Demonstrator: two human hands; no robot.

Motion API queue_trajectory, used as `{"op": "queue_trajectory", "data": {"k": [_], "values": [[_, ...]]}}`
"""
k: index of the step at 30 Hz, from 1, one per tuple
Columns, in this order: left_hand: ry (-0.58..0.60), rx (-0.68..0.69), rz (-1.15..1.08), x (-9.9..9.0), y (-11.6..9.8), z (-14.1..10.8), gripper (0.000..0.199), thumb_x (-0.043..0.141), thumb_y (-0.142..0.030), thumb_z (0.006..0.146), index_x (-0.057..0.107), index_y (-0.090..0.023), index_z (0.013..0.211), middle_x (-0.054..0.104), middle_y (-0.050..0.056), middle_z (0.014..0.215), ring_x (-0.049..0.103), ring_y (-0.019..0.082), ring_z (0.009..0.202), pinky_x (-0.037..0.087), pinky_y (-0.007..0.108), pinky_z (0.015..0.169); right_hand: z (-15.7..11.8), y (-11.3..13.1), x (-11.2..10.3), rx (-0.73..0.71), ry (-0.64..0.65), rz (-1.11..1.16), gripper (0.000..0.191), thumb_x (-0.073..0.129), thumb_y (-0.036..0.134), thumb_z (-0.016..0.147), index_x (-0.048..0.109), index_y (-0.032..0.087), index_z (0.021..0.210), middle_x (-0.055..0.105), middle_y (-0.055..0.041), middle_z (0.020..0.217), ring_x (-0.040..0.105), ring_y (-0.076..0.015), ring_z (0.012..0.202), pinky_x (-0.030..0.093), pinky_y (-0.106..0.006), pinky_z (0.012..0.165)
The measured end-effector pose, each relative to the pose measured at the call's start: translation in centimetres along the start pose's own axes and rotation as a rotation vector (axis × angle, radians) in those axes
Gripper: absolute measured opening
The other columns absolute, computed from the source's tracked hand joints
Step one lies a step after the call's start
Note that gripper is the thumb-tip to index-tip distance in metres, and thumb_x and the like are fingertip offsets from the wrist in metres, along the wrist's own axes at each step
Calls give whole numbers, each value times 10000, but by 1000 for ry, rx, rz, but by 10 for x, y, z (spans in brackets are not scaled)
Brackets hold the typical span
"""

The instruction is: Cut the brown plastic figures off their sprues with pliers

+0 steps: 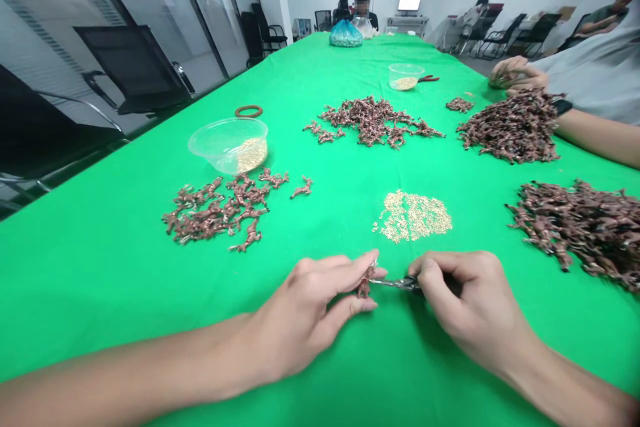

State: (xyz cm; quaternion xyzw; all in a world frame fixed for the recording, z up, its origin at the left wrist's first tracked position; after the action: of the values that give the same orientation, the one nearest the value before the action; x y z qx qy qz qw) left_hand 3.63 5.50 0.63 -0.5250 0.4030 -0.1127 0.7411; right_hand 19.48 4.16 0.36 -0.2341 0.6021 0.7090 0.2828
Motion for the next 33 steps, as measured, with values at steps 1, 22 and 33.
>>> {"op": "queue_trajectory", "data": {"k": [1,22,33], "values": [[0,12,12,0,-1,0,479,571,-200,965,497,-191,1438,716,96,1208,682,209,1062,552,315,928,0,-1,1,13,12,-1,415,418,314,917,573,190,553,356,25,494,304,-110,459,232,-297,465],[-97,-148,-100,-7,6,-1,366,645,-294,935,456,-251,1245,755,15,1159,697,181,1053,474,322,965,-1,-9,5,150,28,133,408,419,365,911,561,171,582,283,40,536,287,-99,494,205,-269,475],[-186,-148,-232,-12,9,-8,223,696,-285,907,503,-234,1006,779,-15,1009,693,165,1066,487,313,945,-1,-8,5,172,7,183,398,413,346,920,602,156,625,328,37,543,301,-100,511,225,-260,481]]}}
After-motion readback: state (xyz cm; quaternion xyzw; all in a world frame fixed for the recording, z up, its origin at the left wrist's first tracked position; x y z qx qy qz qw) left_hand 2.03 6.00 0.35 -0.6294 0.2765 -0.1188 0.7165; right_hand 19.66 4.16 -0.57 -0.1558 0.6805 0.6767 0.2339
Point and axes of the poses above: each hand's wrist, its own z-axis towards the middle knuckle, its own x-axis out of the palm, y = z × x, the point moved 9 cm from there along z, towards the middle knuckle
